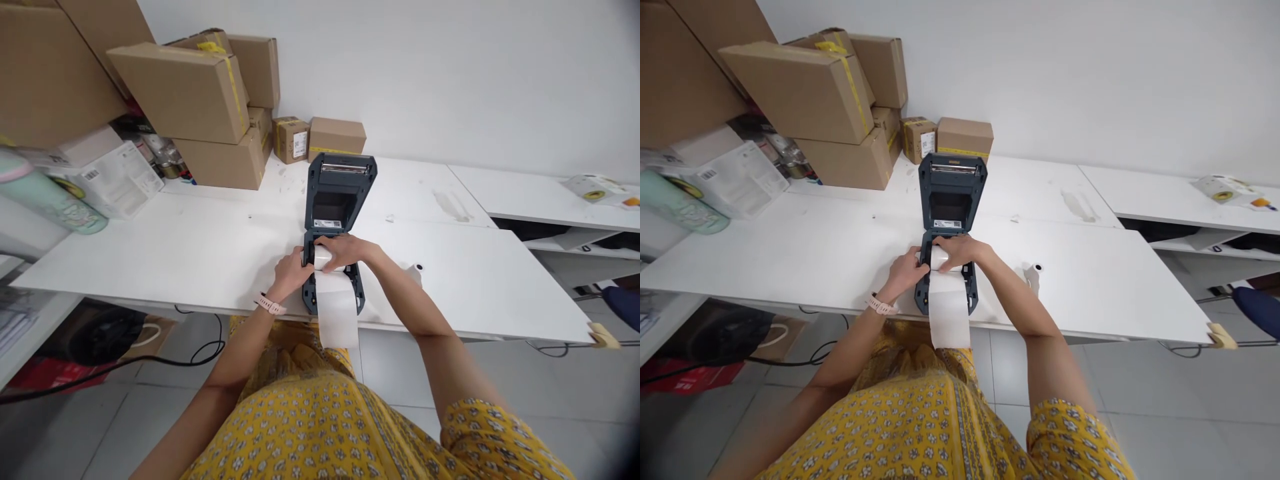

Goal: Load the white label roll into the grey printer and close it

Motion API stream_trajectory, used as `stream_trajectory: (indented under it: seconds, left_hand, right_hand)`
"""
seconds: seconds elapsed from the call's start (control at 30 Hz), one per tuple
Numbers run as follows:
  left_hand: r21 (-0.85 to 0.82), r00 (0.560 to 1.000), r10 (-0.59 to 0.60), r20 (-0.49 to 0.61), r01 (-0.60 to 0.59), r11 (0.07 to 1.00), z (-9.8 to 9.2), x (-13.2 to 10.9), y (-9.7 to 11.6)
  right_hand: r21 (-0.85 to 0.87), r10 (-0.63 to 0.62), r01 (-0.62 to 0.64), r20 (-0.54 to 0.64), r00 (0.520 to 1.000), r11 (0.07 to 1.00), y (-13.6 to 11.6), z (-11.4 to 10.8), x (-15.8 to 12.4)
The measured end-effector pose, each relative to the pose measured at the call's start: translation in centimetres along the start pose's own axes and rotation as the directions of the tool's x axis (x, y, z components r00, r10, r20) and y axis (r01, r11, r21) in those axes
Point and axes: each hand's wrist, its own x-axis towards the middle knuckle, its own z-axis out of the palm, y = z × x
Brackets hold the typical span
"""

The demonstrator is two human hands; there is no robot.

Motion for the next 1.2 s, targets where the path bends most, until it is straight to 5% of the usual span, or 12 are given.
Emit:
stream_trajectory:
  seconds: [0.2,0.33,0.4,0.57,0.73,0.93,1.03,1.2]
  left_hand:
    - [0.064,0.999,0.023,0.031,-0.025,0.998,-0.4,-0.1,0.4]
    - [0.029,0.999,0.043,0.031,-0.044,0.999,-0.3,-0.2,0.2]
    - [0.011,0.999,0.042,0.026,-0.042,0.999,-0.3,-0.3,0.2]
    - [0.06,1.0,0.01,0.026,-0.011,0.998,-0.4,-0.4,0.5]
    - [0.092,0.999,0.016,0.03,-0.018,0.996,-0.5,-0.3,0.6]
    - [0.103,1.0,0.01,0.025,-0.012,0.995,-0.4,-0.2,0.6]
    - [0.101,0.999,0.008,0.031,-0.011,0.995,-0.6,-0.3,0.8]
    - [0.11,0.998,0.034,0.047,-0.039,0.993,-0.7,-0.2,0.8]
  right_hand:
    - [0.083,-0.075,0.072,0.03,0.997,0.994,0.0,-0.4,1.5]
    - [0.347,-0.281,0.331,-0.186,0.941,0.877,1.7,-2.7,-3.5]
    - [0.405,-0.286,0.389,-0.291,0.913,0.828,3.3,-4.0,-7.1]
    - [0.474,-0.045,0.23,-0.371,0.928,0.85,8.8,-4.0,-12.4]
    - [0.528,0.123,0.08,-0.338,0.933,0.845,13.3,0.4,-9.9]
    - [0.567,0.179,0.006,-0.27,0.946,0.823,13.9,3.2,-8.3]
    - [0.683,0.239,0.019,-0.281,0.929,0.73,14.9,2.9,-11.7]
    - [0.839,0.509,-0.04,-0.291,0.81,0.543,18.4,5.0,-19.0]
